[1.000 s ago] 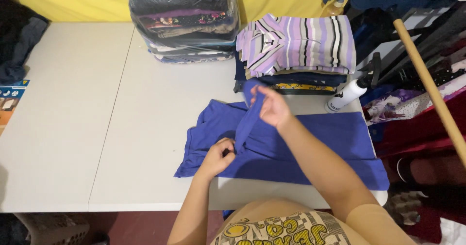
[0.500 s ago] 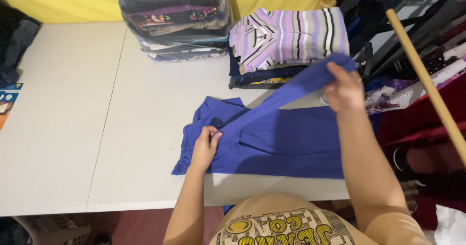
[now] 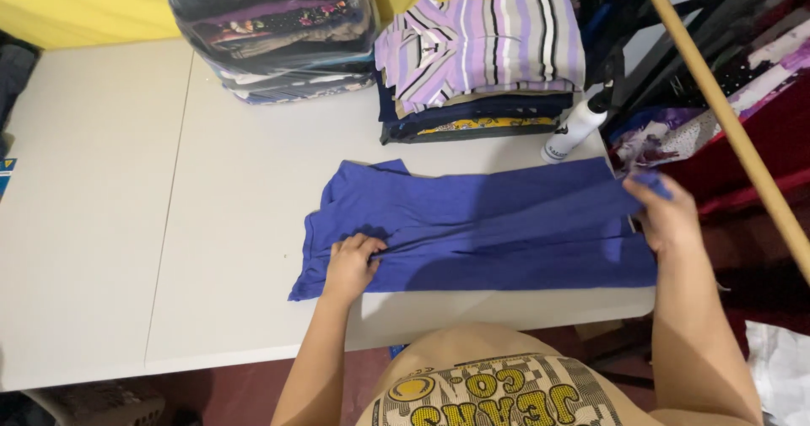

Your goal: Folding items of laundry including shirts and trousers while spraying them with a liquid.

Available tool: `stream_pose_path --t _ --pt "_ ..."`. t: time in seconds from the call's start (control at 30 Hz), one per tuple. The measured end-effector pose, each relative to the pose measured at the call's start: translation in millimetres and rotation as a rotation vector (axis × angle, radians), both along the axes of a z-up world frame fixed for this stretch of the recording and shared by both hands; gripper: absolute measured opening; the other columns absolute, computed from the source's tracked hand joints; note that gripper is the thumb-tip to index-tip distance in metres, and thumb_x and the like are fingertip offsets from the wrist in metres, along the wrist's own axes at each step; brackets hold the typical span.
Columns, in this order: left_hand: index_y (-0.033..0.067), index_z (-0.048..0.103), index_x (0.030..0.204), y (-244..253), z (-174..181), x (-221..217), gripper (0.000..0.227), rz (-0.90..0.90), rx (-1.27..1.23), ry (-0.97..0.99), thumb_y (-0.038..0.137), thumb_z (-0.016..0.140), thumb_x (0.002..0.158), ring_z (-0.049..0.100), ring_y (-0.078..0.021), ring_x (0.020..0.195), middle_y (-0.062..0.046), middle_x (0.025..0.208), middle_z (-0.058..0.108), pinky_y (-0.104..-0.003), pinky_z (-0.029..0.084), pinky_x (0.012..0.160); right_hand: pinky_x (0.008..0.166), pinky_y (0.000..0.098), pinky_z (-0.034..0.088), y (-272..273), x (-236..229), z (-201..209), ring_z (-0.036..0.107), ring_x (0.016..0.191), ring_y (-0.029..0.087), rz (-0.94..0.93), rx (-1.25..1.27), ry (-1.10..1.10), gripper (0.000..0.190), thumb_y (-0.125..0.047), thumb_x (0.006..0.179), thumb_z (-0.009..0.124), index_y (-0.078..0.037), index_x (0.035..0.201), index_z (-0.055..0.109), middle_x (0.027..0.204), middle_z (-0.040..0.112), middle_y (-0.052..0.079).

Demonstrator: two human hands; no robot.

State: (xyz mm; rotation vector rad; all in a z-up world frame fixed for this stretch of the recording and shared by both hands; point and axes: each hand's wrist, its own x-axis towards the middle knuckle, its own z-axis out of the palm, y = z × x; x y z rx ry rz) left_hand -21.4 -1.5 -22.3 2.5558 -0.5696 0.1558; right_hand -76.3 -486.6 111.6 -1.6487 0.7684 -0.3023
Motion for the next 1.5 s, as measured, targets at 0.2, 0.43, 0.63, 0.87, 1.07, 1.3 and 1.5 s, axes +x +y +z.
stream_pose_path --t 0.2,0.43,0.63,0.87,1.07,1.3,1.5 --pt "0.0190 0.066 0.102 0.4 -8.9 -6.5 0.030 0.109 0.155 -0.018 0.010 0.075 0.075 0.062 -0.0228 0.095 0.000 0.097 0.063 -0.039 0.041 0.093 0.035 0.0262 0.020 -59.6 -30.3 -81.9 0.030 0.040 0.008 -0.103 -0.094 0.144 0.017 -0.026 0.095 0.074 -0.018 0.110 0.074 0.065 0.052 -0.005" --pt "0.0178 0.061 0.102 4.6 -13.7 -24.3 0.042 0.066 0.110 -0.056 -0.002 0.071 0.066 0.058 -0.0236 0.095 0.000 0.100 0.060 -0.037 0.041 0.097 0.072 0.0129 0.048 -108.5 -44.9 -116.5 0.059 0.082 0.001 -0.118 -0.154 -0.094 0.015 -0.021 0.105 0.073 -0.014 0.117 0.073 0.101 0.069 -0.005" --pt "0.0208 0.061 0.108 12.7 -18.3 -28.6 0.036 0.106 0.188 -0.027 0.004 0.066 0.077 0.056 -0.0262 0.097 -0.002 0.106 0.057 -0.041 0.043 0.096 0.063 0.0318 0.048 -109.4 -57.4 -149.8 0.055 0.065 0.020 0.060 -0.551 0.163 0.016 -0.014 0.101 0.076 -0.002 0.113 0.078 0.080 0.067 0.011" --pt "0.0243 0.079 0.105 27.6 35.3 -18.7 0.030 0.153 0.150 0.444 0.030 0.065 0.079 0.056 -0.0277 0.121 0.001 0.129 0.063 -0.057 0.043 0.105 0.082 0.0493 0.057 -99.5 -46.2 -174.9 0.068 0.095 0.041 0.081 -1.195 0.415 0.035 -0.023 0.088 0.068 -0.021 0.122 0.077 0.120 0.066 0.018" --pt "0.0051 0.076 0.107 47.8 28.8 39.2 0.026 0.281 -0.060 0.334 0.025 0.063 0.096 0.069 -0.0376 0.103 -0.019 0.111 0.067 -0.044 0.055 0.095 0.092 0.0418 0.056 -83.8 13.4 -191.5 0.066 0.105 0.033 0.156 -1.373 0.107 0.030 -0.016 0.090 0.067 -0.017 0.118 0.078 0.117 0.068 0.009" --pt "0.0051 0.064 0.130 50.8 -42.7 150.4 0.034 0.514 -0.302 0.211 0.011 0.056 0.098 0.064 -0.0482 0.115 -0.025 0.126 0.061 -0.055 0.051 0.100 0.106 0.0501 0.050 -34.5 86.9 -174.2 0.062 0.125 0.042 0.411 -1.262 -0.006 0.046 -0.006 0.092 0.060 -0.005 0.138 0.068 0.138 0.064 0.022" --pt "0.0085 0.042 0.153 25.7 -59.9 169.3 0.097 0.493 -0.271 0.544 0.066 0.077 0.082 0.057 -0.0435 0.130 -0.029 0.134 0.063 -0.055 0.045 0.109 0.109 0.0590 0.042 -42.6 109.3 -222.0 0.049 0.136 0.042 0.470 -1.275 0.501 0.058 -0.027 0.097 0.051 -0.021 0.154 0.050 0.156 0.048 0.013"
